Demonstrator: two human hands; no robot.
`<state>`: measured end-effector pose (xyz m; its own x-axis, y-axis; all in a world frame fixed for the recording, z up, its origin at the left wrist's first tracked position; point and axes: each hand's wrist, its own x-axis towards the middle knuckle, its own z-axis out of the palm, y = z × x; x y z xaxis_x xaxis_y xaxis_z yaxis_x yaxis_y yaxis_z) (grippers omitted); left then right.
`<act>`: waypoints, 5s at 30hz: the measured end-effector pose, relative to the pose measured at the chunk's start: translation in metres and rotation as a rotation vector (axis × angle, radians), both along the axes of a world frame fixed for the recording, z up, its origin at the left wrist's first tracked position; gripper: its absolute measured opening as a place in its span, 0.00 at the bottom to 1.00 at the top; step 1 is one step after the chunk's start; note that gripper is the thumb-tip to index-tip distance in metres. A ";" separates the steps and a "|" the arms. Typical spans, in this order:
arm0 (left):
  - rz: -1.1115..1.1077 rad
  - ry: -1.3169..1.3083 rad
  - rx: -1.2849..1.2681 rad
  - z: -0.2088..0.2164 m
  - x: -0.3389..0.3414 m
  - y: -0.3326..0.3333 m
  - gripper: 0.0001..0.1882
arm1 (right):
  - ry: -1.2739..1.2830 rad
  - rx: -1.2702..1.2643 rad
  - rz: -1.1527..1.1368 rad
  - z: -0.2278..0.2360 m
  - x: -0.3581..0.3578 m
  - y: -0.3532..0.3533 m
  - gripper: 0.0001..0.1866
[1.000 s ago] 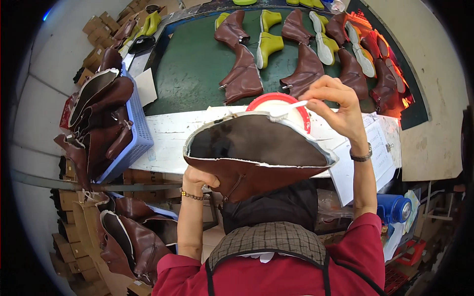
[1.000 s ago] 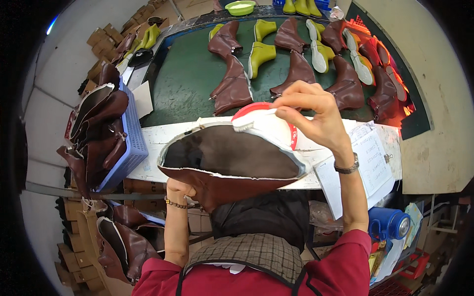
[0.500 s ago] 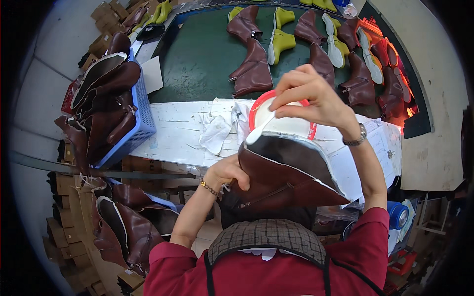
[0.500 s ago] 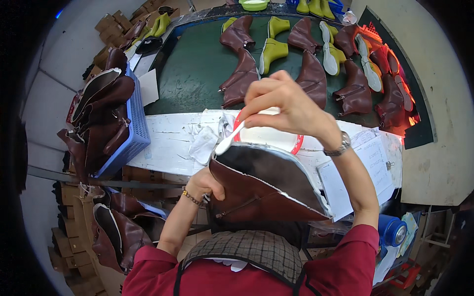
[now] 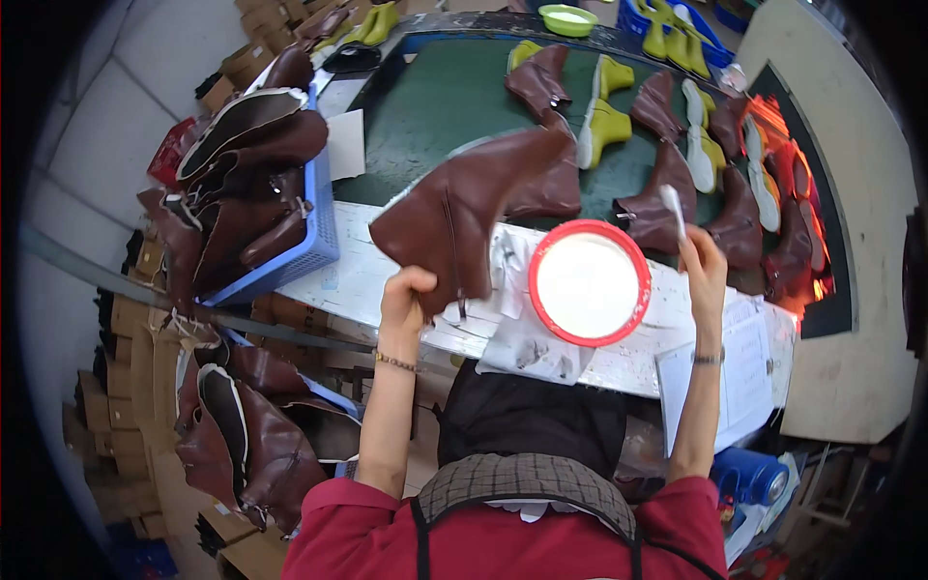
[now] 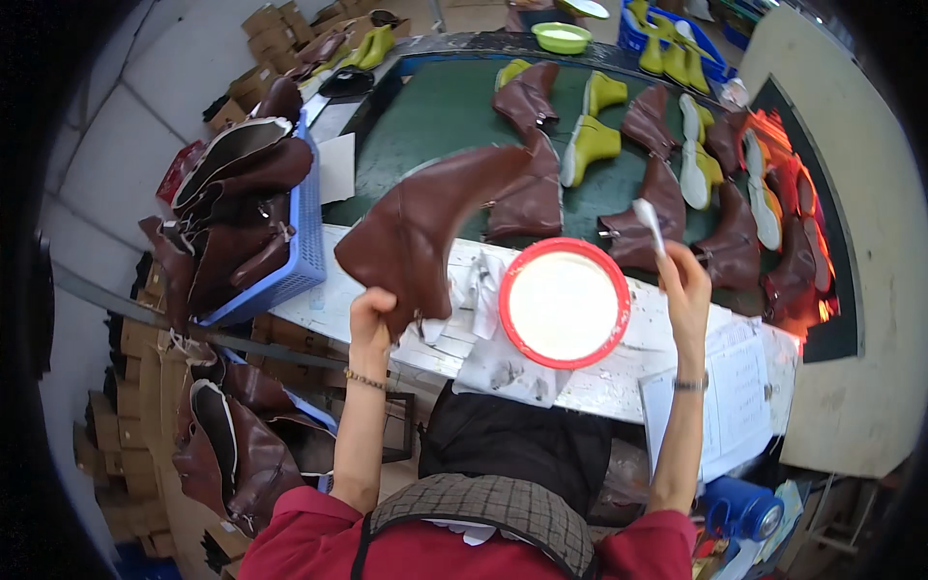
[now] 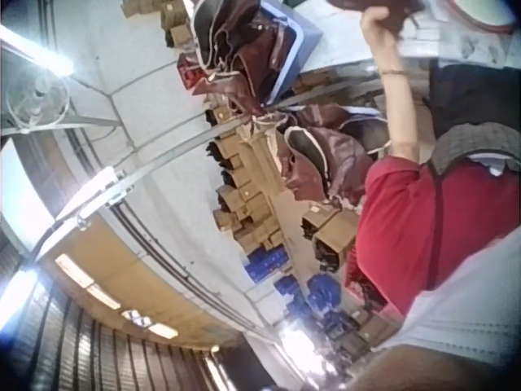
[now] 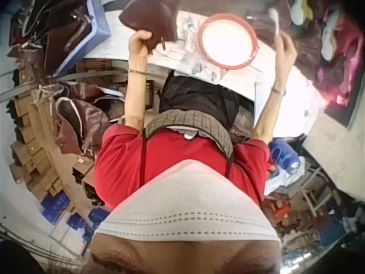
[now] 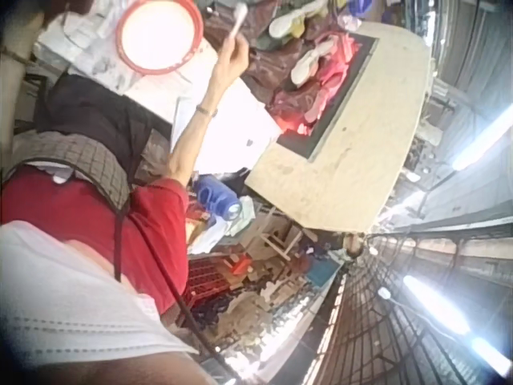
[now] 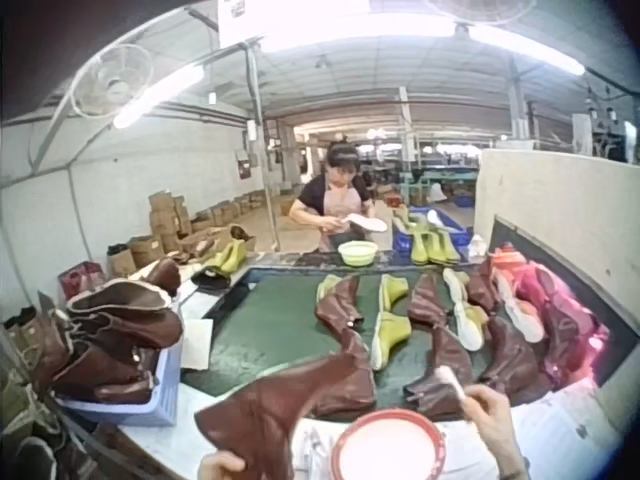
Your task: The person applies a white adhesive to the inner edges of brown leather boot uppers using a small spoon. They repeatedly dip the spoon into a red container of glue and spread the substance along the seams of the boot parts, then place the treated items on a green workbench.
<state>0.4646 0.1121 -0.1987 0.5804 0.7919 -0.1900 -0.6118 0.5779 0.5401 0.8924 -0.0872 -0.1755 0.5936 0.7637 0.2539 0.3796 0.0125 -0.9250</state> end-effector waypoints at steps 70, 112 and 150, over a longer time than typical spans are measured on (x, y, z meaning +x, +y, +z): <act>1.158 1.475 1.064 0.251 -0.115 -0.153 0.32 | -0.391 -0.145 -0.106 -0.008 -0.054 -0.068 0.08; -0.283 0.806 0.630 0.141 0.062 -0.055 0.11 | -0.573 0.140 0.263 0.079 -0.102 -0.014 0.07; -0.207 1.553 1.277 0.021 -0.012 0.003 0.84 | -0.599 -0.369 -0.118 0.022 -0.086 -0.071 0.06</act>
